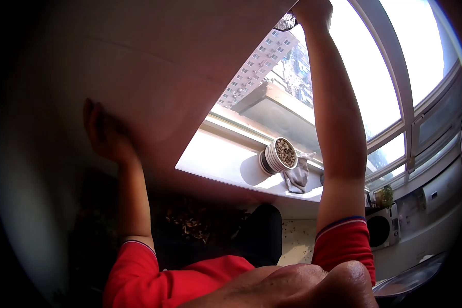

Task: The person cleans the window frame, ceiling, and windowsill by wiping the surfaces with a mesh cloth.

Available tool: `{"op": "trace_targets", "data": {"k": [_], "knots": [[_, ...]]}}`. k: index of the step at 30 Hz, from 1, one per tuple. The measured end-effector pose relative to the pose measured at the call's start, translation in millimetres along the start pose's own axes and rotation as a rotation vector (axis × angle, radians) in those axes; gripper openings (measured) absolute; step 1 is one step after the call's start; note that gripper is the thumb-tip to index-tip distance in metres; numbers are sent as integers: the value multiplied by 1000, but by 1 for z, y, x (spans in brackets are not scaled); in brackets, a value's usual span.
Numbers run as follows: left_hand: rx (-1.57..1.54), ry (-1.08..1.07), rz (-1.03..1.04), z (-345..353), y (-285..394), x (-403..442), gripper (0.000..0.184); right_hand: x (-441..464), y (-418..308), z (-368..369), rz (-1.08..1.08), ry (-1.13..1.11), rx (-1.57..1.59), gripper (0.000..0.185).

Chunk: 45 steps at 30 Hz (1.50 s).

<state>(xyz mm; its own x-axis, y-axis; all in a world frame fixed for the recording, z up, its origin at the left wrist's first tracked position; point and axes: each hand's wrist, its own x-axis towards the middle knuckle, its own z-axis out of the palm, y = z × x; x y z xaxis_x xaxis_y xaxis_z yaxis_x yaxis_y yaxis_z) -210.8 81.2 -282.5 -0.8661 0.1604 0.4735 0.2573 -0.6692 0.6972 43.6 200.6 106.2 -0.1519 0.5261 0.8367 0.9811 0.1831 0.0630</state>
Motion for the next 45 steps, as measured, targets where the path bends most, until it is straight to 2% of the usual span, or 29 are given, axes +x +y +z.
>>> {"op": "trace_targets", "data": {"k": [3,7,8,11,14,15,17,20,23,25,26,29,30,31,33,36,39,43,45], "knots": [[13,-9,1,-2,0,2,36,12,20,1,47,-55,224,37],[-85,6,-97,-3,-7,1,35,27,34,7,-264,3,-191,33],[-104,8,-106,-3,-8,1,34,26,36,7,-249,-25,-287,31],[-133,19,-146,-2,-3,3,33,25,54,23,-252,183,-132,32],[-137,26,-136,-4,-2,2,33,46,82,55,-366,272,539,40],[-139,26,-124,-4,-3,0,33,52,83,54,-354,44,885,46],[-167,41,-123,-1,-3,-2,33,53,88,59,-635,544,-257,37],[-228,21,-109,-4,-5,-5,32,30,30,11,-205,85,-208,27],[-232,6,-100,-5,1,-2,33,23,34,6,-365,159,-164,27],[-159,17,-91,-3,7,-2,33,30,39,23,-46,7,105,26],[-97,24,-82,0,10,-3,34,37,57,25,-228,-72,65,27],[-67,33,-87,2,11,0,33,-26,8,7,-127,201,81,31],[-78,41,-91,2,9,1,33,-18,11,3,-11,57,152,35],[-110,53,-103,2,6,1,33,-14,9,4,55,38,165,37],[-170,61,-132,2,2,0,33,-20,4,12,48,119,213,37],[-78,54,-91,1,12,2,31,-19,-4,3,-100,101,1,37],[-57,34,-62,2,7,3,30,1,5,5,-54,-12,-139,35],[-97,38,-79,0,2,3,30,32,38,18,-277,120,-314,33],[-94,44,-108,0,1,0,29,36,50,21,-310,138,-360,32]]}}
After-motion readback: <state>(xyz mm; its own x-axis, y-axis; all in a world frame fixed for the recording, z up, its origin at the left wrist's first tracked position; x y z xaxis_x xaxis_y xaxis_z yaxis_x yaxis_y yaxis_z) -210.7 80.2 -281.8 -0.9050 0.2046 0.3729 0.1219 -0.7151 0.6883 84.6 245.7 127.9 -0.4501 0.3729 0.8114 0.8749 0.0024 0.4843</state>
